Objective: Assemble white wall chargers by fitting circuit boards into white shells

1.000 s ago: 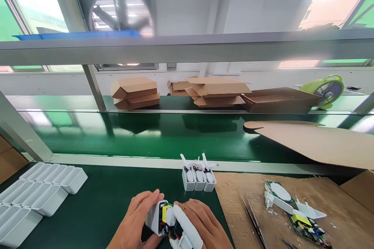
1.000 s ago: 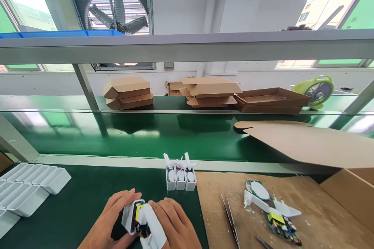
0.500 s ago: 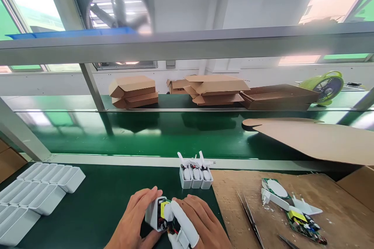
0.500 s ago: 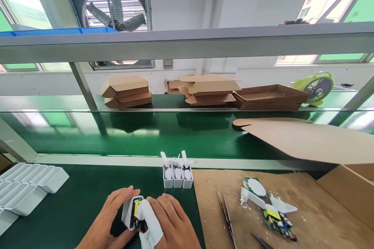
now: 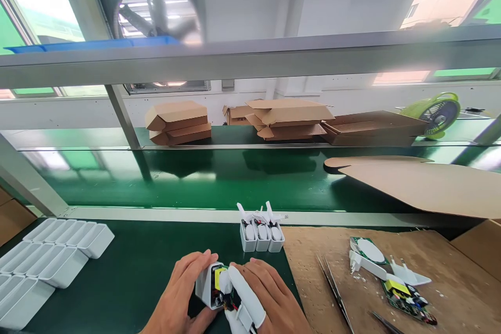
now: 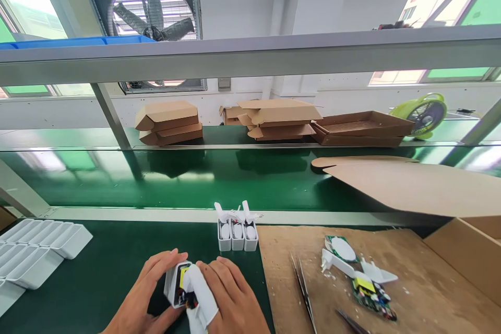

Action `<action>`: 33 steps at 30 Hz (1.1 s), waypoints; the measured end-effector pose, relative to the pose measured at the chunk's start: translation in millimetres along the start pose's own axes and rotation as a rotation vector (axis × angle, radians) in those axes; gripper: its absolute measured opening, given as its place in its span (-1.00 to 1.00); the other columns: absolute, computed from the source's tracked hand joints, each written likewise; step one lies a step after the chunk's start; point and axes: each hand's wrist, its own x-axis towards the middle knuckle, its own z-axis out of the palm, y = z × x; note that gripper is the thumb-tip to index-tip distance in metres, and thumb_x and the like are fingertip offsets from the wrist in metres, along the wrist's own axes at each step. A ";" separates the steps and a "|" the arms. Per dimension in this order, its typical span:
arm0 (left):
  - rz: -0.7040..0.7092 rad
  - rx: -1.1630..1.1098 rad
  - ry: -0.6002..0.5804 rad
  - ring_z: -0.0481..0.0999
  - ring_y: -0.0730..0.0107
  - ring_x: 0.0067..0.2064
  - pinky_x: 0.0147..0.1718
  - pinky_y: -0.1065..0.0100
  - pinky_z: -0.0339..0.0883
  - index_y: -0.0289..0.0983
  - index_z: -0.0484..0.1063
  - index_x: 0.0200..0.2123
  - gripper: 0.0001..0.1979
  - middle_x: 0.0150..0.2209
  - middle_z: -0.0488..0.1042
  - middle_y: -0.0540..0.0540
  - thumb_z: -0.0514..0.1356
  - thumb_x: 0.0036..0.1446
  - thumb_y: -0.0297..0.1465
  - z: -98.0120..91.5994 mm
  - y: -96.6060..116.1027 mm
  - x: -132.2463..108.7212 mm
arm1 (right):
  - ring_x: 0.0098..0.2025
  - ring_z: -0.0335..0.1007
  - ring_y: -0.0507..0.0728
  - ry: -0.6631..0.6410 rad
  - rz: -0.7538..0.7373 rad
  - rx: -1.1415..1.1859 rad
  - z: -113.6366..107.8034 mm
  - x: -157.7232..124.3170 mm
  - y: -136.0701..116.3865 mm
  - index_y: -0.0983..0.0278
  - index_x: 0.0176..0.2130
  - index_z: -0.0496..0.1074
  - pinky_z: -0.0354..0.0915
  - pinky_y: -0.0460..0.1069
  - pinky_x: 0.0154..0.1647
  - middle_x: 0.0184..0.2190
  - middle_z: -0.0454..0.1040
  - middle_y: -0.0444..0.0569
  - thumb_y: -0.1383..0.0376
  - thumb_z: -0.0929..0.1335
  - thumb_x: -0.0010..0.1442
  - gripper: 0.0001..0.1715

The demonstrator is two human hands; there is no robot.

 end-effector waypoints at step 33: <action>-0.046 -0.426 -0.192 0.56 0.03 0.26 0.21 0.00 0.50 0.02 -0.04 0.49 -0.16 0.33 0.45 -0.24 0.20 0.27 -0.56 -12.2 19.8 11.1 | 0.15 0.49 0.20 -0.136 0.204 0.481 -2.4 1.3 0.7 0.17 0.29 0.32 0.51 0.09 0.13 0.14 0.50 0.11 0.49 0.27 0.32 -0.40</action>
